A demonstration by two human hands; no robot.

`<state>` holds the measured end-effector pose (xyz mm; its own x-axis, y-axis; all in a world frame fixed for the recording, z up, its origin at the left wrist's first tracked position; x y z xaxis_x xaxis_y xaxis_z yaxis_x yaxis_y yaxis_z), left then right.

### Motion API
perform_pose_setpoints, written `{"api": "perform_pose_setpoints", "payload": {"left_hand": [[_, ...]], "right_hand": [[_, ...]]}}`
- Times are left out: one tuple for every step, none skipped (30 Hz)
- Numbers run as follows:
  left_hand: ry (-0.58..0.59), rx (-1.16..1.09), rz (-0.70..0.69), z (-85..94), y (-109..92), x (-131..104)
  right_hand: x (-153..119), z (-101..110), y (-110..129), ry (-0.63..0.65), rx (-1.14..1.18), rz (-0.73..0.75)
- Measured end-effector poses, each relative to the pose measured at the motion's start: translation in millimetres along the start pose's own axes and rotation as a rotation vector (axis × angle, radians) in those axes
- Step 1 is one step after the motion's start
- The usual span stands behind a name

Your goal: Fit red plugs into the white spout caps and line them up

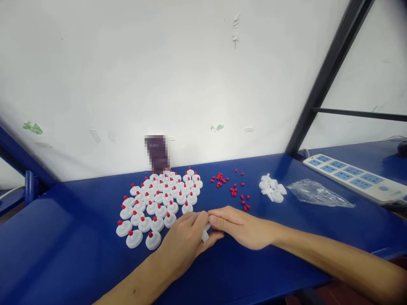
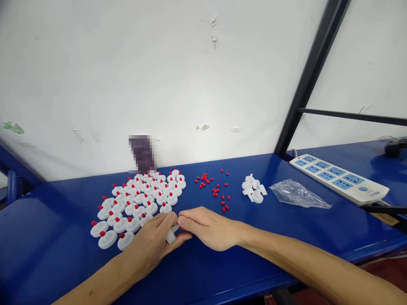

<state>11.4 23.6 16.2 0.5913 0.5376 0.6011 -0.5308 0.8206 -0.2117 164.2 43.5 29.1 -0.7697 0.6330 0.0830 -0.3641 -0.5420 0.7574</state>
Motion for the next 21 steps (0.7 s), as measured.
{"api": "perform_pose_setpoints", "payload": {"left_hand": [[0.009, -0.074, 0.069, 0.6, 1, 0], [0.023, -0.151, 0.135, 1.2, 3, 0], [0.039, -0.223, 0.196, 1.9, 4, 0], [0.058, -0.290, 0.250, 2.7, 4, -1], [0.074, -0.349, 0.293, 3.8, 4, -2], [0.087, -0.405, 0.315, 5.1, 3, -2], [0.086, -0.459, 0.323, 6.6, 2, -2], [0.064, -0.510, 0.322, 8.2, 0, -2], [0.026, -0.562, 0.324, 9.6, -1, -3], [-0.029, -0.602, 0.348, 10.5, -2, -3], [-0.085, -0.627, 0.385, 10.5, -2, -4], [-0.137, -0.632, 0.436, 9.9, -1, -5], [-0.179, -0.617, 0.484, 8.7, 0, -6], [-0.200, -0.599, 0.518, 7.0, 0, -6], [-0.204, -0.584, 0.537, 5.0, 1, -7], [-0.200, -0.577, 0.547, 2.8, 1, -7], [-0.196, -0.576, 0.561, 0.5, 1, -7], [-0.201, -0.578, 0.582, -1.6, 0, -8], [-0.217, -0.582, 0.610, -3.6, 0, -9], [-0.250, -0.582, 0.646, -5.2, 0, -10], [-0.296, -0.580, 0.681, -6.3, 0, -12]], "right_hand": [[0, 2, 1, -0.030, -0.033, -0.006], [-1, 3, 3, -0.053, -0.066, -0.011], [-2, 4, 5, -0.063, -0.094, -0.014], [-4, 6, 6, -0.062, -0.118, -0.014], [-5, 6, 7, -0.053, -0.137, -0.011], [-6, 7, 9, -0.045, -0.149, -0.003], [-7, 7, 10, -0.040, -0.153, 0.009], [-8, 8, 10, -0.043, -0.152, 0.026], [-8, 8, 11, -0.048, -0.151, 0.046], [-8, 7, 11, -0.049, -0.154, 0.070], [-7, 6, 12, -0.050, -0.170, 0.098], [-6, 4, 11, -0.053, -0.205, 0.129], [-5, 2, 11, -0.057, -0.263, 0.160], [-5, 0, 10, -0.068, -0.344, 0.192], [-4, -2, 9, -0.083, -0.442, 0.232], [-4, -5, 8, -0.107, -0.548, 0.277], [-4, -7, 7, -0.140, -0.652, 0.323], [-4, -10, 7, -0.175, -0.741, 0.364], [-3, -12, 6, -0.210, -0.810, 0.396], [-3, -15, 7, -0.241, -0.851, 0.415], [-3, -17, 7, -0.263, -0.862, 0.417]]}}
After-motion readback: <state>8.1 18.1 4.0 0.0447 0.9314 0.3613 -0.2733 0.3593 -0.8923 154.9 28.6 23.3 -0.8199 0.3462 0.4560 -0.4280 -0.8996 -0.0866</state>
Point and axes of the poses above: each hand's wrist, its own x-axis towards the middle knuckle, its own z-axis out of the back of the hand, y = z × x, the point moved 3 cm from there along x, towards the middle knuckle, and after that the axes turned 8 degrees about -x, right-handed, at the moved point
